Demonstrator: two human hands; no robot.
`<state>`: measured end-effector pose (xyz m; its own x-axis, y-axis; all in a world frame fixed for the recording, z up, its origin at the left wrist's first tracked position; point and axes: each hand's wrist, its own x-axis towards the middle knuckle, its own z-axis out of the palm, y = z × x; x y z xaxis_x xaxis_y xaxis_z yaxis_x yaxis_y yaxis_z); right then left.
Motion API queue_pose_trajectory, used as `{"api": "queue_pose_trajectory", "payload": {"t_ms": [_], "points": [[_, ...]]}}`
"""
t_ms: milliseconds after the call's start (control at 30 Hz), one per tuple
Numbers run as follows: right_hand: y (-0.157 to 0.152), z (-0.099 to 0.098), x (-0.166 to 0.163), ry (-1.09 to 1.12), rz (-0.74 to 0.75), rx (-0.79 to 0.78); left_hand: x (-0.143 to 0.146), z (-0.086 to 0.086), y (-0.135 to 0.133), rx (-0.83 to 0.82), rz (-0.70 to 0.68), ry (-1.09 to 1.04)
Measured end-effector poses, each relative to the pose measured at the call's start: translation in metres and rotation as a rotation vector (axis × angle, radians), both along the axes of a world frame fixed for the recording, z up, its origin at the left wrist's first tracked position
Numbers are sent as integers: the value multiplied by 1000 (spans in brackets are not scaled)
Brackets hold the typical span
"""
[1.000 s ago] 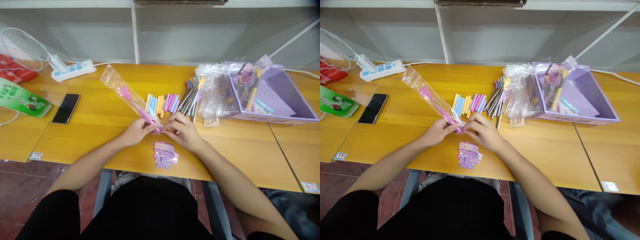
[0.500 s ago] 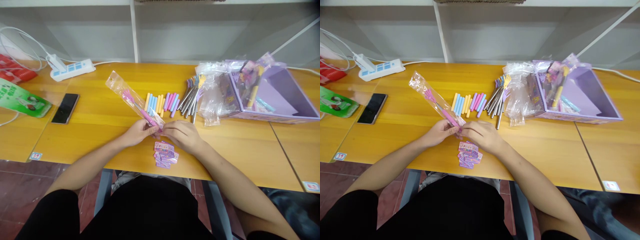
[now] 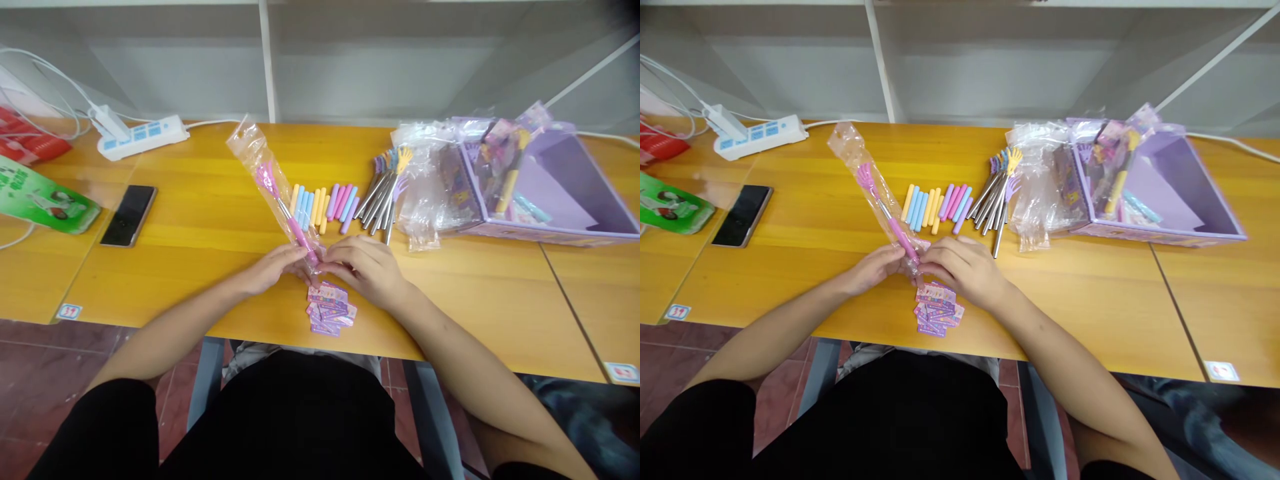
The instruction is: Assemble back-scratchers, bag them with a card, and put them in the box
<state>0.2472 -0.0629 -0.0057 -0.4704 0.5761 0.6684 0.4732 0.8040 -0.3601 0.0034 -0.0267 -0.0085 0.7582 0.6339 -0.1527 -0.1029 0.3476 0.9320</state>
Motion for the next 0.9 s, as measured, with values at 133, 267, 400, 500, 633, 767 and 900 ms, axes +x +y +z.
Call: {"api": "queue_pose_trajectory", "payload": {"t_ms": [133, 267, 400, 500, 633, 767, 900], "points": [[1, 3, 0, -21, -1, 51, 1, -4, 3, 161, 133, 76], [2, 3, -3, 6, 5, 73, 2, -6, 8, 291, 263, 118], [2, 3, -5, 56, -17, 26, 1, -5, 6, 277, 246, 126], [1, 4, -5, 51, -42, 8, 1, -3, 3, 210, 162, 92], [0, 4, -3, 51, -69, -56, 1, -2, 4, 231, 121, 100], [-2, 4, -4, 89, -64, -129, 1, -3, 4, 256, 76, 104], [-4, 3, -5, 181, -116, -222, 2, -1, 3, 218, 42, 80]]}}
